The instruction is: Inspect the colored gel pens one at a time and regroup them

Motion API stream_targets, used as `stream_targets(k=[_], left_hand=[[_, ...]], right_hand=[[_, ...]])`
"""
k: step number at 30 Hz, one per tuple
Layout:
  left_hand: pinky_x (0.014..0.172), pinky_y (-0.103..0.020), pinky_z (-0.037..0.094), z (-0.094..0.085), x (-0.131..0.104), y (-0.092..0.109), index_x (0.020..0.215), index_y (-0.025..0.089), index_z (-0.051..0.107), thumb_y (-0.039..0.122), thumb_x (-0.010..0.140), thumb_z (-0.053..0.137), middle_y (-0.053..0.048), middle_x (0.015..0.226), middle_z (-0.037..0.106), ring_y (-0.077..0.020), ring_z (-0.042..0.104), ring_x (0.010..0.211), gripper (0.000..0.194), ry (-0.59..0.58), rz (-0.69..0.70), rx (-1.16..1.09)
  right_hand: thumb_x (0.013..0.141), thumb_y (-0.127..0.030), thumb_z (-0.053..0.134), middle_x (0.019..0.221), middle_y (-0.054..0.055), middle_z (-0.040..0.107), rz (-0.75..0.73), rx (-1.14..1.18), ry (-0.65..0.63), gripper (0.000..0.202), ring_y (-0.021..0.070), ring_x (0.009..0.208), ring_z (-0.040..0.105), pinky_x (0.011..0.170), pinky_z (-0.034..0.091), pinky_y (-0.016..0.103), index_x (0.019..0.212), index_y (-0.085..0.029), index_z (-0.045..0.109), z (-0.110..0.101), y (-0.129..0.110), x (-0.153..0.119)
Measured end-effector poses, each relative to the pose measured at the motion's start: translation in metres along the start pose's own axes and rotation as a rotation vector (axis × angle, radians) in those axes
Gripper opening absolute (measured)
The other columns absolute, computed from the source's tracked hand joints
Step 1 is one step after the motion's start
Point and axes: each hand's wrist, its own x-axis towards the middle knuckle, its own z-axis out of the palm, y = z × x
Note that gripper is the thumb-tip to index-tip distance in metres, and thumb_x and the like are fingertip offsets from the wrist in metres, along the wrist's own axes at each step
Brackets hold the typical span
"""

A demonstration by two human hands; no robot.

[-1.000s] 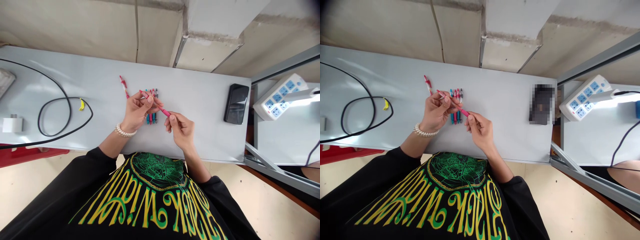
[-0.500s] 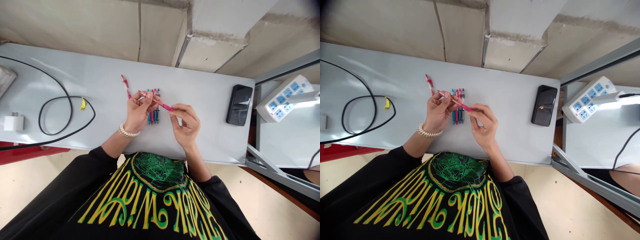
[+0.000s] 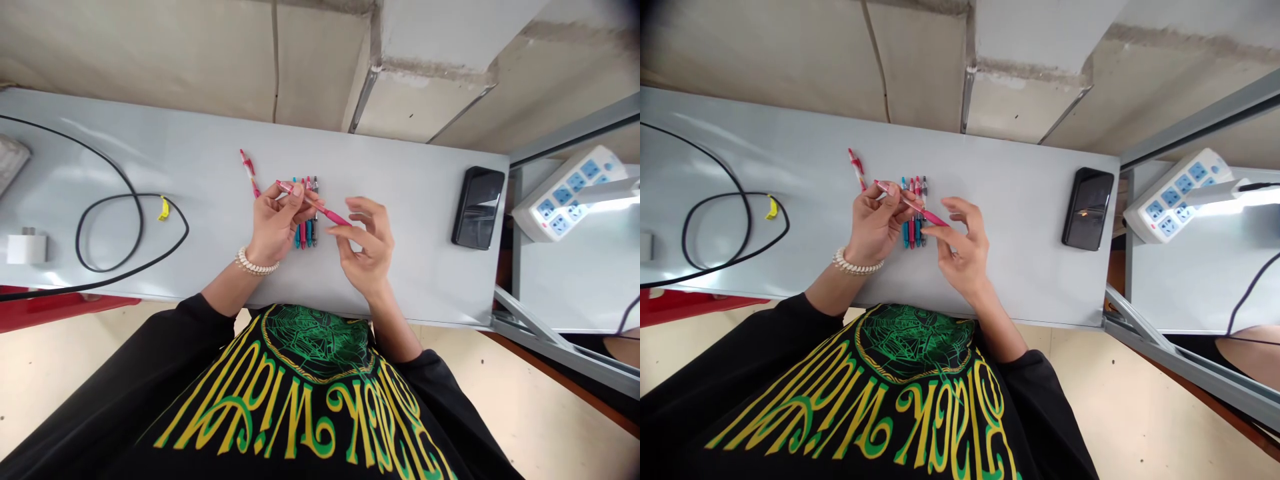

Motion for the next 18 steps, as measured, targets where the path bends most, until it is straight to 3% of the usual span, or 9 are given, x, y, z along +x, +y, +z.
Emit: stream_targets(k=[3,5,7,10,13,16,18], left_hand=[[0.073,-0.022,0.068,0.0,0.0,0.0,0.089,0.022,0.068,0.051,0.083,0.092,-0.002,0.089,0.081,-0.0182,0.083,0.086,0.038,-0.001,-0.007,0.009],[0.074,-0.023,0.068,0.0,0.0,0.0,0.089,0.022,0.068,0.05,0.084,0.091,-0.002,0.089,0.081,-0.0185,0.083,0.087,0.037,0.005,-0.017,0.025],[0.075,-0.024,0.068,0.0,0.0,-0.001,0.089,0.022,0.068,0.05,0.084,0.091,-0.002,0.088,0.081,-0.0185,0.083,0.087,0.037,0.008,-0.021,0.026],[0.077,-0.024,0.068,0.001,0.0,-0.003,0.089,0.022,0.068,0.05,0.082,0.092,-0.002,0.088,0.081,-0.0183,0.083,0.088,0.038,-0.008,-0.031,0.016],[0.076,-0.025,0.069,0.001,-0.001,-0.004,0.089,0.022,0.07,0.05,0.081,0.094,-0.001,0.087,0.08,-0.0184,0.083,0.086,0.038,-0.04,-0.047,0.011],[0.075,-0.024,0.069,-0.001,0.002,-0.002,0.088,0.021,0.07,0.045,0.087,0.09,-0.001,0.087,0.08,-0.0169,0.082,0.085,0.031,-0.006,-0.039,0.013],[0.076,-0.02,0.068,-0.006,0.007,-0.001,0.088,0.02,0.071,0.039,0.095,0.084,-0.002,0.091,0.08,-0.0144,0.082,0.088,0.024,0.037,-0.041,-0.03]], right_hand=[[0.105,-0.032,0.066,0.124,0.009,0.072,0.062,0.02,-0.031,0.024,0.0212,0.108,0.075,0.088,0.069,0.041,0.128,-0.028,0.07,0.0,0.002,0.0],[0.108,-0.026,0.056,0.114,0.007,0.074,0.058,-0.003,-0.053,0.022,0.02,0.102,0.075,0.088,0.069,0.042,0.123,-0.03,0.072,0.0,0.003,0.0],[0.108,-0.02,0.052,0.123,0.007,0.071,-0.007,-0.055,-0.032,0.028,0.023,0.113,0.073,0.093,0.067,0.048,0.109,-0.032,0.077,0.0,0.004,0.0],[0.105,-0.019,0.059,0.137,0.009,0.066,-0.087,-0.092,-0.036,0.029,0.0251,0.121,0.069,0.098,0.065,0.048,0.123,-0.035,0.076,0.001,0.006,0.001],[0.108,-0.017,0.055,0.124,0.008,0.073,-0.113,-0.214,-0.124,0.038,0.0204,0.106,0.073,0.092,0.064,0.039,0.138,-0.034,0.071,0.003,0.008,-0.001],[0.11,-0.016,0.045,0.108,0.006,0.077,-0.083,-0.352,-0.141,0.041,0.0177,0.091,0.072,0.083,0.061,0.035,0.132,-0.033,0.075,0.0,0.012,-0.003],[0.11,-0.019,0.047,0.105,0.006,0.077,-0.058,-0.31,-0.099,0.037,0.0171,0.088,0.072,0.079,0.061,0.034,0.128,-0.031,0.077,-0.005,0.012,-0.004]])
